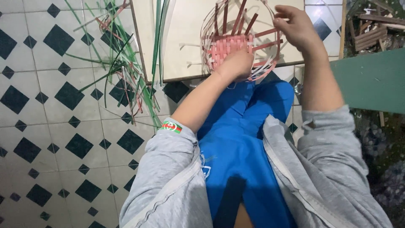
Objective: The person weaves a basket by hand, interlacing pink and white plastic strips through a brown frame. The person sits on the floor and repeatedly threads the strips to build up the basket walls.
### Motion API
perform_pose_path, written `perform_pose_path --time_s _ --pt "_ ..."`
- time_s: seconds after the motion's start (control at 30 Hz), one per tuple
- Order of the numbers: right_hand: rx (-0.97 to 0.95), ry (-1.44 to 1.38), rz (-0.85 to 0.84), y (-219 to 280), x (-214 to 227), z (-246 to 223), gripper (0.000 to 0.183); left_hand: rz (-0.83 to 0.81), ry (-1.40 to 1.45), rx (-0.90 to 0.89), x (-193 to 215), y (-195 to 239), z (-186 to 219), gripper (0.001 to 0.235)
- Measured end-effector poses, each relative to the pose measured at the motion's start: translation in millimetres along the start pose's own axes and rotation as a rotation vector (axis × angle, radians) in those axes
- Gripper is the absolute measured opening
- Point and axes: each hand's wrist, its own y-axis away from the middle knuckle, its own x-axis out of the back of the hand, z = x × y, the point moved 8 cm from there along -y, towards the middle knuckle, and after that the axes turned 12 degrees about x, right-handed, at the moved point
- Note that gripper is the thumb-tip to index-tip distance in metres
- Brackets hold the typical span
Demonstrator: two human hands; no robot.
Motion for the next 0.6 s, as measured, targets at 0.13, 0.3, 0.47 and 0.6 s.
perform_pose_path --time_s 0.13,0.3,0.47,0.6 --pt "0.153 0.127 0.384 56 21 -33 0.026 0.151 0.057 -0.059 20 23 0 0.025" --pt "-0.207 -0.211 0.696 140 -13 63 0.014 0.519 -0.013 -0.397 -4 35 -10 0.037" --pt "-0.119 -0.373 0.526 112 -58 28 0.042 0.805 -0.084 -0.359 -67 0 -8 0.014" --pt "-0.071 -0.135 0.555 90 -26 -1 0.027 0.491 -0.020 -0.222 -54 10 5 0.013"
